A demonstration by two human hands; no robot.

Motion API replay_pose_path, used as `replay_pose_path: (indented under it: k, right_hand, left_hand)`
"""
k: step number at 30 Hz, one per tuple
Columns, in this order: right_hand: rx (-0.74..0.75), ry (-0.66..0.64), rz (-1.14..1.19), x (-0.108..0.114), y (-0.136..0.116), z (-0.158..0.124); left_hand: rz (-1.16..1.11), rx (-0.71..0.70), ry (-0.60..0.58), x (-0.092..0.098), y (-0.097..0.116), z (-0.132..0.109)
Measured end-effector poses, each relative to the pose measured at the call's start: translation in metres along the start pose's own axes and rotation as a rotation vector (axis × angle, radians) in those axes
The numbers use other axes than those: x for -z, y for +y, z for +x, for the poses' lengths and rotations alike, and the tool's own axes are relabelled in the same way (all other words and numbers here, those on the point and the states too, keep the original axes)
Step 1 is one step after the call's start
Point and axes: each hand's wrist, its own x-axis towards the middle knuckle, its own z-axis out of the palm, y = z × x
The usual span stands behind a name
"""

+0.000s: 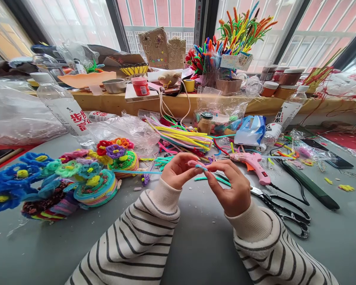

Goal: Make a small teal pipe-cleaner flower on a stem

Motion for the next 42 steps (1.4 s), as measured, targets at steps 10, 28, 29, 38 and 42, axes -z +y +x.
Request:
replay_pose_path:
  k: [10,28,29,38,42]
  right_hand:
    - [0.000,0.015,-0.011,-0.0003,0.0005,-0.0010]
    - [-0.001,0.004,0.015,-0.0027,-0.0003,-0.0024]
    - [-0.002,0.004,0.015,-0.0027,-0.0002,-0.0025]
    - [0.006,0.004,0.019,-0.0030,0.0005,-0.0026]
    - [0.009,0.004,0.020,-0.0029,0.0006,-0.0029]
  left_hand:
    - [0.042,0.004,0.003,0.0006,0.0000,-0.0005]
    - [0.063,-0.010,0.044,-0.0002,0.0013,-0.0007]
    - [0.068,-0.011,0.048,-0.0002,0.0014,-0.0008]
    - [0.077,-0.023,0.041,0.0019,-0.0007,-0.0006]
    - [0.080,-0.008,0.044,0.0033,-0.0013,-0.0004]
